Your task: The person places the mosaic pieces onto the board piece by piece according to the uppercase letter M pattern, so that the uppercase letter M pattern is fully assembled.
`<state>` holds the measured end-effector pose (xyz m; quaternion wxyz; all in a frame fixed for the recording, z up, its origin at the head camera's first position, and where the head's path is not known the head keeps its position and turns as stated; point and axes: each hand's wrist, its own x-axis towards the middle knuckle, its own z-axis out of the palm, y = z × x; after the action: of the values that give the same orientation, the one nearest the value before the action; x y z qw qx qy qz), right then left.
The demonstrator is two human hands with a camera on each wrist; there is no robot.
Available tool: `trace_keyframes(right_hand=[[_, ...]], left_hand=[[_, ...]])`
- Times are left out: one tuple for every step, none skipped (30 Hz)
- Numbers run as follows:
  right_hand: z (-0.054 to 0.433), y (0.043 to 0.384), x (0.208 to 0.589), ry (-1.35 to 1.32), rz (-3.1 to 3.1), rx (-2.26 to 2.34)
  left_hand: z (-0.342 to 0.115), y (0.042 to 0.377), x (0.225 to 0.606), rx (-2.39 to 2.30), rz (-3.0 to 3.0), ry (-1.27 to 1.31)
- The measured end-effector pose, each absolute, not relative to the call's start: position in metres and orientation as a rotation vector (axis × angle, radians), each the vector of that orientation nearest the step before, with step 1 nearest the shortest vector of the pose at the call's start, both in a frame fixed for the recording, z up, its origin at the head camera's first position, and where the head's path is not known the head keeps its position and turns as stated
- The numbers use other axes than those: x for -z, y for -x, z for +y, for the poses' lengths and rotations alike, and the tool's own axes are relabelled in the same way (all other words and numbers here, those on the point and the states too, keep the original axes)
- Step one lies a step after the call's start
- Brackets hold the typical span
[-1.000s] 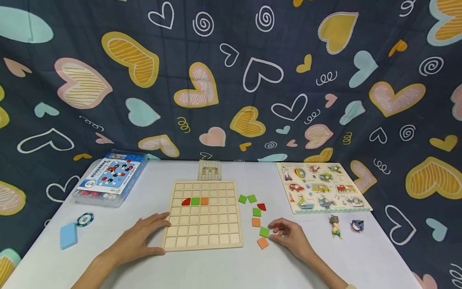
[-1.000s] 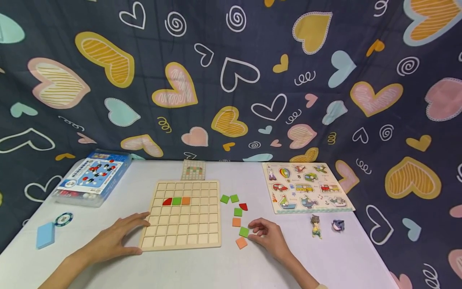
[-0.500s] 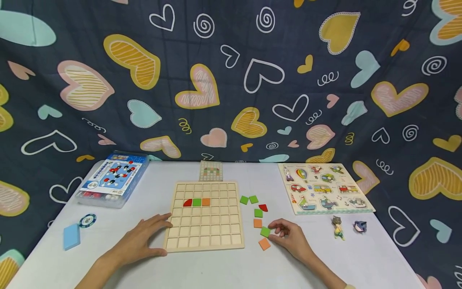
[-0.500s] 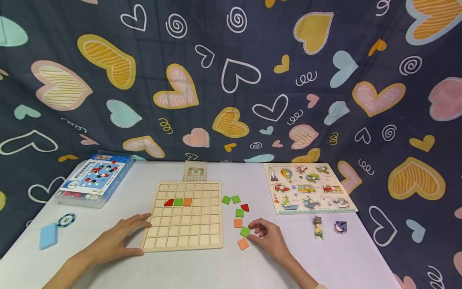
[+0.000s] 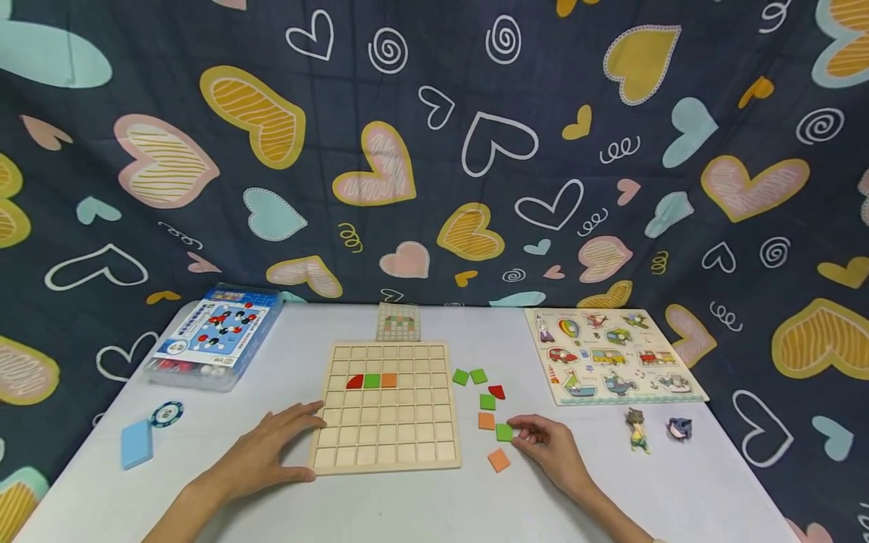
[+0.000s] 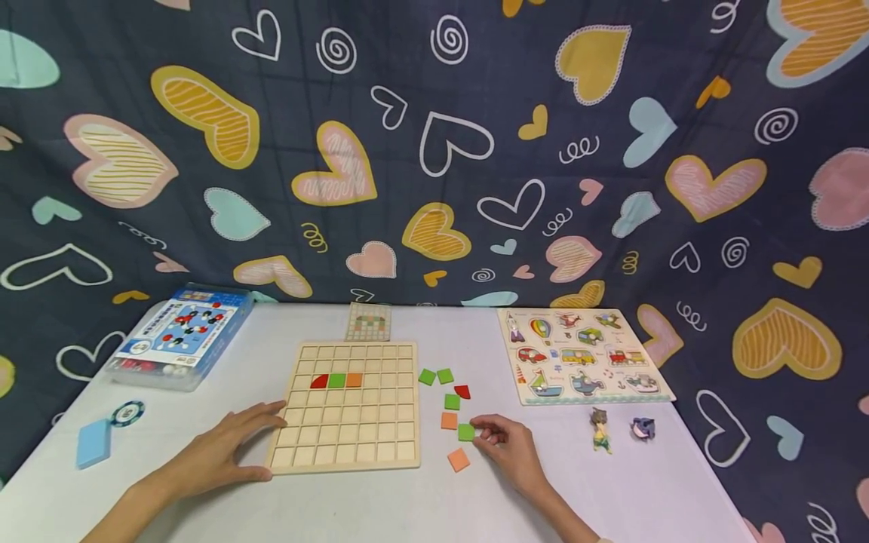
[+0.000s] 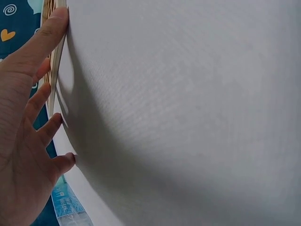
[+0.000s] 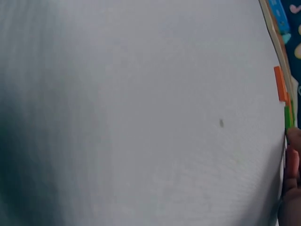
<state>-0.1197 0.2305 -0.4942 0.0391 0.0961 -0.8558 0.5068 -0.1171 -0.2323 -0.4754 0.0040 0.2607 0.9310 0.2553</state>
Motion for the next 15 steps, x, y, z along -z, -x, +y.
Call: trace_keyframes(right_hand=[[0.230,0.119,0.494,-0.264,-2.607,-1.568],[0.230,0.119,0.494,-0.229,-2.589,-1.590],[0.229,0.118,0.494,-0.189,-2.573,-1.614],[0.229,0.118,0.493,-0.148,-2.555,-1.643],[0.228,0.117,0.493,-0.115,-2.539,-1.672],[0.227,0.117,0.492,-0.086,-2.527,-1.697],[0.226,0.117,0.491,-0.062,-2.514,-1.721],[0.225,0.118,0.490,-0.043,-2.506,-1.737],[0.225,0.118,0.489,-0.030,-2.501,-1.744],[0.224,0.119,0.489,-0.027,-2.493,-1.747],[0.223,0.120,0.488,-0.027,-2.484,-1.749],[0.222,0.121,0.488,-0.032,-2.477,-1.744],[0.221,0.123,0.489,-0.038,-2.466,-1.746],[0.220,0.125,0.490,-0.044,-2.458,-1.742],[0.218,0.126,0.490,-0.047,-2.446,-1.748]], left_hand=[[-0.232,0.117,0.475,-0.804,2.916,-0.822],[-0.232,0.117,0.475,-0.805,2.915,-0.829],[-0.232,0.117,0.474,-0.806,2.914,-0.836],[-0.232,0.117,0.474,-0.805,2.912,-0.841],[-0.232,0.117,0.474,-0.805,2.912,-0.842],[-0.232,0.117,0.474,-0.806,2.910,-0.841],[-0.232,0.117,0.474,-0.806,2.908,-0.840],[-0.232,0.117,0.474,-0.805,2.908,-0.839],[-0.232,0.117,0.474,-0.804,2.907,-0.836],[-0.232,0.117,0.474,-0.801,2.907,-0.834],[-0.232,0.117,0.474,-0.800,2.907,-0.830],[-0.232,0.117,0.474,-0.800,2.907,-0.826],[-0.233,0.117,0.475,-0.799,2.909,-0.824],[-0.233,0.117,0.475,-0.800,2.910,-0.822],[-0.233,0.117,0.475,-0.801,2.911,-0.820]])
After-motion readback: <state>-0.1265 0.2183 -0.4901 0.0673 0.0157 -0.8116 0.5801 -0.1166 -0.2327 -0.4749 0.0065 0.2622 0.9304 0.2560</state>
